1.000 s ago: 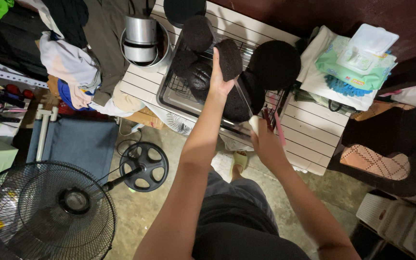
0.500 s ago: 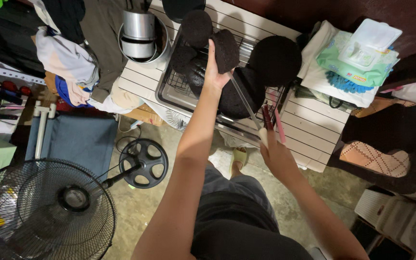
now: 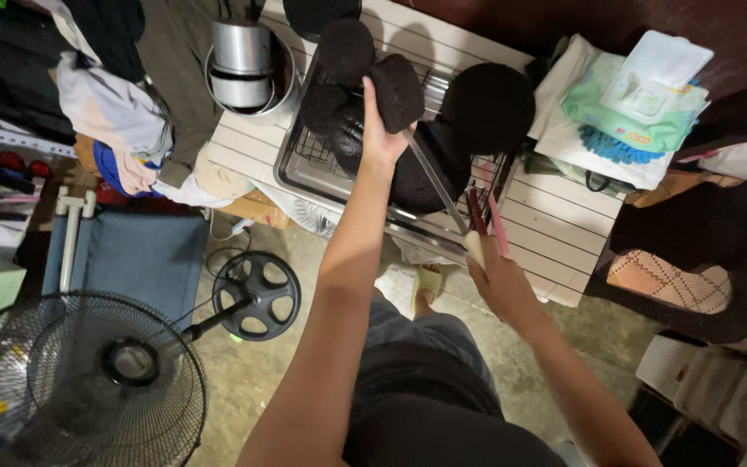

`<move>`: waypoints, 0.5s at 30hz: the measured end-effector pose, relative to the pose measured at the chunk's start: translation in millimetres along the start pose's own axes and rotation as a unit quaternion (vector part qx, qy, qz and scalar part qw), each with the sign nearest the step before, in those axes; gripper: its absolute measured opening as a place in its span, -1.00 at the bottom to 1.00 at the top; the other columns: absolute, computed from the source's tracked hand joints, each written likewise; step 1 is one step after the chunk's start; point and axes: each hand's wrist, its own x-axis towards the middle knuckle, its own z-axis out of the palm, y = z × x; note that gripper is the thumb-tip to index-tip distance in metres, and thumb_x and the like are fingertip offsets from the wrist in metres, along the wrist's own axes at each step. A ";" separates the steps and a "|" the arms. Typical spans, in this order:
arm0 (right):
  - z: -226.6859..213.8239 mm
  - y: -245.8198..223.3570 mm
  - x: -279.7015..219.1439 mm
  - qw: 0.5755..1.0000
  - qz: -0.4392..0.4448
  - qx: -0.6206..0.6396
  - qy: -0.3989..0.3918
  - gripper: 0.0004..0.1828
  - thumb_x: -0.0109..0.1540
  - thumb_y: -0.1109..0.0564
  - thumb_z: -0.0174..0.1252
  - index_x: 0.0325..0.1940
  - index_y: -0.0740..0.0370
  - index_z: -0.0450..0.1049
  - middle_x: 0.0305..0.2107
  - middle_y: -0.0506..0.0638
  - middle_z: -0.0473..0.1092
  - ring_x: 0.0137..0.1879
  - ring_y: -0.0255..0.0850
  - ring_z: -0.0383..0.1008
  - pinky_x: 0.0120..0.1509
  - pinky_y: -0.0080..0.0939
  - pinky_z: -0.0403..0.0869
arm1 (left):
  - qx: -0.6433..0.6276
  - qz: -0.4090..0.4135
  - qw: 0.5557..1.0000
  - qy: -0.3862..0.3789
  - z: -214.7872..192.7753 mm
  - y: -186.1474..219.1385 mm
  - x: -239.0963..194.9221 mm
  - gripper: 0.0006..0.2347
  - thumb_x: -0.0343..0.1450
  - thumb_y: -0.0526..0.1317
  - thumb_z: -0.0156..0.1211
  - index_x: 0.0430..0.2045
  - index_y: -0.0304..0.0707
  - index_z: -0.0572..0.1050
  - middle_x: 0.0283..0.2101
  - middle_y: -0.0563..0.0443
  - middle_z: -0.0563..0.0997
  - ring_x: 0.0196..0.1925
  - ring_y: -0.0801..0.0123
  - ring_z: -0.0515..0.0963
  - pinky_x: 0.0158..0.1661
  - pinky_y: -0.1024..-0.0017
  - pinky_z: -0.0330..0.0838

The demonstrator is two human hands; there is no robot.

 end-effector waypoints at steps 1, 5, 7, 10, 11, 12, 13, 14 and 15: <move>-2.0 -2.1 0.1 1.000 0.004 0.007 -0.006 -0.40 0.36 0.00 -0.01 0.41 0.27 0.04 -0.59 0.36 0.45 -0.44 0.31 0.50 -0.34 0.25 0.46 | -0.007 0.004 1.000 -0.016 3.6 0.6 0.7 -0.45 0.36 0.23 0.24 0.05 -0.20 0.51 0.09 -0.04 0.59 0.09 0.20 0.61 0.10 0.26 0.55; -7.9 -15.2 -3.5 0.999 -0.006 0.032 0.029 -0.51 0.36 0.00 0.02 0.31 0.24 0.15 -0.55 0.31 0.46 -0.43 0.26 0.52 -0.37 0.21 0.44 | -0.008 0.005 0.998 0.056 7.3 2.3 -1.7 -0.45 0.34 0.26 0.21 0.04 -0.14 0.51 0.05 -0.05 0.59 0.01 0.12 0.57 -0.05 0.16 0.47; -14.6 -20.3 -3.5 0.997 0.039 0.059 0.032 -0.49 0.34 0.01 0.03 0.32 0.24 0.14 -0.58 0.31 0.46 -0.46 0.24 0.53 -0.40 0.18 0.42 | -0.021 0.011 0.996 0.088 8.6 1.9 -0.3 -0.48 0.37 0.21 0.20 0.08 -0.12 0.48 0.08 -0.03 0.58 0.04 0.14 0.57 0.02 0.14 0.46; -31.2 -23.1 -2.5 0.985 -0.026 0.142 0.096 -0.46 0.32 0.08 0.04 0.34 0.27 0.14 -0.53 0.25 0.46 -0.47 0.16 0.55 -0.44 0.07 0.43 | -0.061 0.032 0.997 -0.036 13.7 3.9 4.0 -0.55 0.45 0.05 0.28 0.16 -0.18 0.44 0.15 -0.10 0.57 0.15 0.10 0.59 0.20 0.12 0.48; -36.9 -21.7 -1.0 0.984 -0.026 0.143 0.106 -0.53 0.34 0.07 0.03 0.30 0.25 0.17 -0.53 0.21 0.47 -0.46 0.10 0.56 -0.43 0.02 0.44 | -0.024 0.022 0.999 -0.026 16.3 6.1 7.1 -0.56 0.44 -0.01 0.31 0.16 -0.21 0.45 0.15 -0.11 0.58 0.15 0.09 0.60 0.20 0.12 0.49; -42.8 -19.0 -1.3 0.983 -0.023 0.145 0.114 -0.59 0.37 0.07 0.03 0.26 0.24 0.19 -0.52 0.18 0.48 -0.44 0.03 0.58 -0.43 -0.03 0.45 | 0.013 0.012 1.000 -0.013 16.6 10.4 7.5 -0.57 0.43 -0.07 0.34 0.16 -0.24 0.46 0.14 -0.13 0.59 0.15 0.08 0.60 0.19 0.12 0.50; -46.6 -16.6 -2.3 0.981 -0.020 0.146 0.122 -0.66 0.40 0.07 0.03 0.21 0.22 0.22 -0.52 0.14 0.49 -0.43 -0.03 0.59 -0.43 -0.07 0.47 | 0.050 0.002 0.999 -0.001 16.8 13.4 8.3 -0.57 0.42 -0.13 0.37 0.16 -0.27 0.47 0.14 -0.15 0.60 0.16 0.07 0.61 0.19 0.12 0.51; -49.9 -13.7 -4.2 0.980 -0.005 0.156 0.123 -0.65 0.39 0.07 0.03 0.21 0.22 0.22 -0.54 0.13 0.47 -0.46 -0.06 0.56 -0.44 -0.08 0.45 | 0.135 0.026 0.990 0.020 18.1 16.3 11.7 -0.58 0.37 -0.17 0.38 0.12 -0.20 0.47 0.10 -0.15 0.60 0.11 0.08 0.62 0.12 0.11 0.53; -53.0 -10.3 -6.8 0.978 0.010 0.165 0.124 -0.64 0.38 0.07 0.04 0.21 0.22 0.22 -0.57 0.12 0.46 -0.50 -0.09 0.53 -0.45 -0.08 0.43 | 0.219 0.050 0.974 0.040 20.0 19.5 17.6 -0.57 0.33 -0.21 0.40 0.09 -0.14 0.47 0.06 -0.14 0.60 0.07 0.08 0.63 0.05 0.10 0.56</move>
